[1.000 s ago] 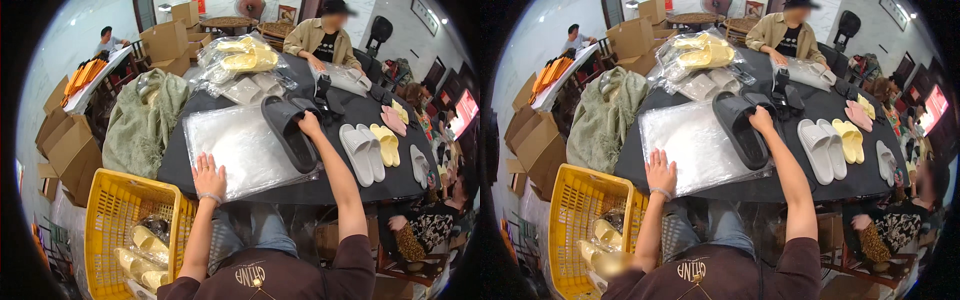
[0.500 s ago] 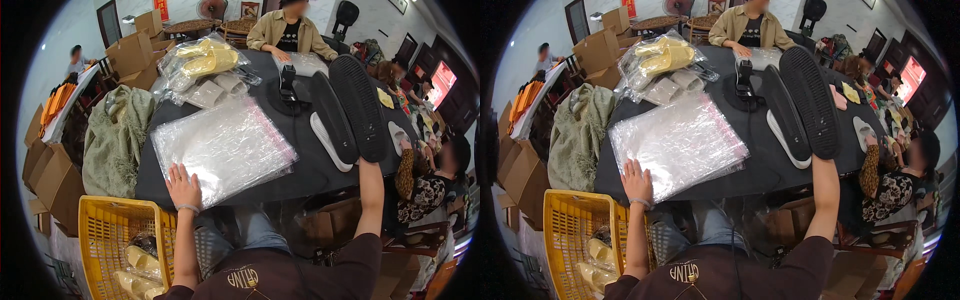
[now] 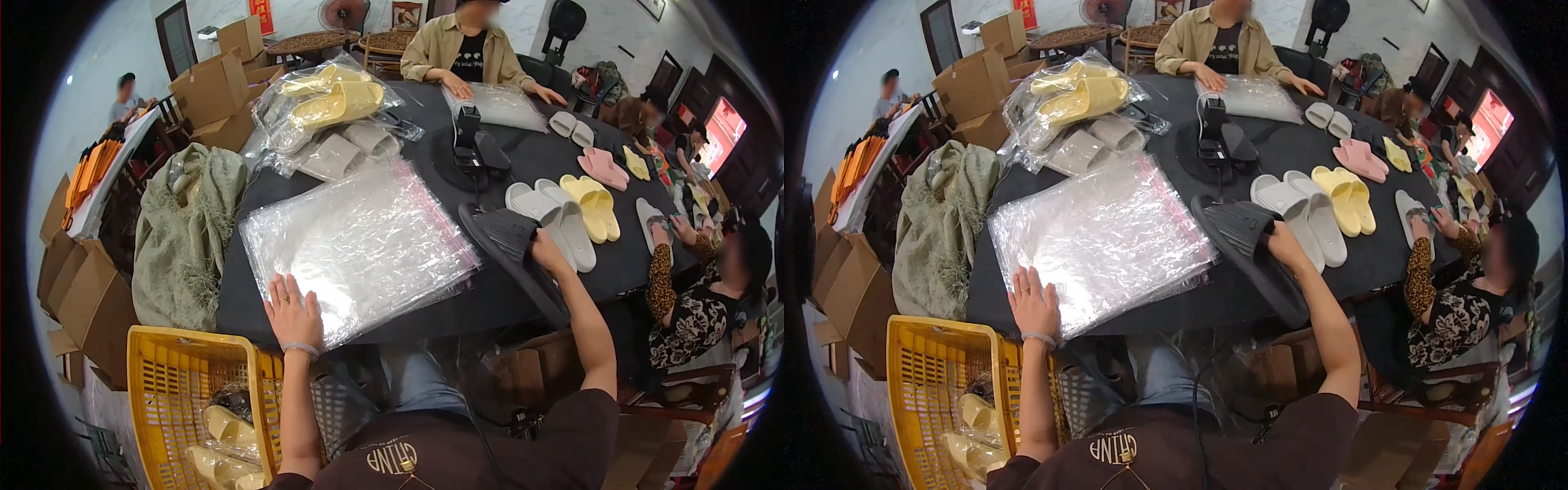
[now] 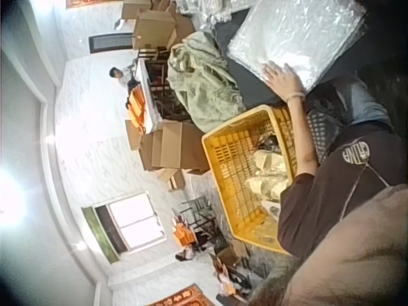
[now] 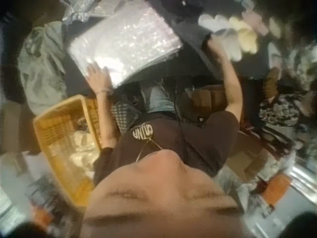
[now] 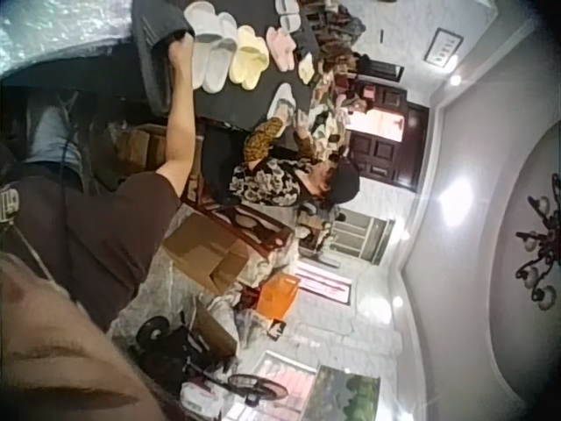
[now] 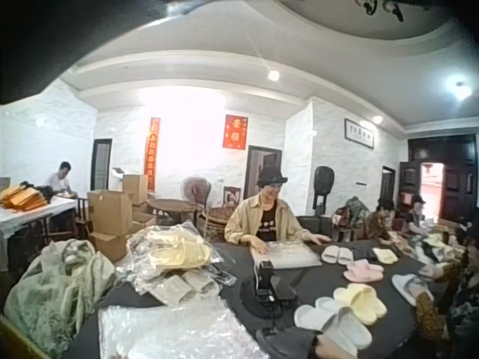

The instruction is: The person packs pairs of plastic slippers into clear plastic bags. They retrieve slippers from a yellow basket, place them onto a stack of bags, and slide them inside. The person handles multiple pairs of slippers in various colors, including white, black, and yellow, throughout the process.

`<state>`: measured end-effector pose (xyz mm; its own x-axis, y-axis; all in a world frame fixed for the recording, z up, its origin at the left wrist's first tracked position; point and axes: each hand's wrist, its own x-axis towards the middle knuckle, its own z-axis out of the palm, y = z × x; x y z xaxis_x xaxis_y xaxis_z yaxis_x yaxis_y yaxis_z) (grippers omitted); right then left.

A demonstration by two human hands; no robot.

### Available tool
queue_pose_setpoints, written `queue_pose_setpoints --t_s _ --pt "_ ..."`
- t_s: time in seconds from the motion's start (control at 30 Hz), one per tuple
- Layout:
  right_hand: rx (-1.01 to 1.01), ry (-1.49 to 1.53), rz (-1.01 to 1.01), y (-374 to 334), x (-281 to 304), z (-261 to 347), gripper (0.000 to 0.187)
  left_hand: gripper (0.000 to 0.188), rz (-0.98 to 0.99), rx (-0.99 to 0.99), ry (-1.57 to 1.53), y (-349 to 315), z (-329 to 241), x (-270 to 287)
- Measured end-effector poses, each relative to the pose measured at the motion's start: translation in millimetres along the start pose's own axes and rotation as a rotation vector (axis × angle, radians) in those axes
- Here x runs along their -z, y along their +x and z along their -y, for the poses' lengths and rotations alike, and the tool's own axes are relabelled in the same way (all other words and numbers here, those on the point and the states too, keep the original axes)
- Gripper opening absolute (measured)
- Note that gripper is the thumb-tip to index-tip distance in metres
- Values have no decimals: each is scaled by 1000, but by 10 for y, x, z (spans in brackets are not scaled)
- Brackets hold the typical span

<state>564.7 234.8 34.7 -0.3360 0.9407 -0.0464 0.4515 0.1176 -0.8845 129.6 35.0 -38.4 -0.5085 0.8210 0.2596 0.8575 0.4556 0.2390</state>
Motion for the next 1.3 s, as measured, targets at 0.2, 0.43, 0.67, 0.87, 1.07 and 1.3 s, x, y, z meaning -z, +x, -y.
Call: queue_pose_setpoints --t_s 0.2,0.43,0.67,0.87,1.07,1.3 --pt "148 -12 -130 -32 -40 -355 29 56 5 7 18 -9 -8 3" --pt "-100 -694 -421 395 697 -914 44 56 11 0 36 -3 23 -25" --pt "-283 -910 -619 652 626 -1114 48 56 31 -6 41 29 -9 -20" --pt "136 -893 -776 -150 443 -803 41 56 2 -33 43 56 -32 -65" --pt "262 -221 -597 -1175 -464 -286 20 56 -19 -33 61 2 71 -129" --pt "154 -231 -618 -1551 -1077 -369 24 55 -22 -54 78 42 78 -161"
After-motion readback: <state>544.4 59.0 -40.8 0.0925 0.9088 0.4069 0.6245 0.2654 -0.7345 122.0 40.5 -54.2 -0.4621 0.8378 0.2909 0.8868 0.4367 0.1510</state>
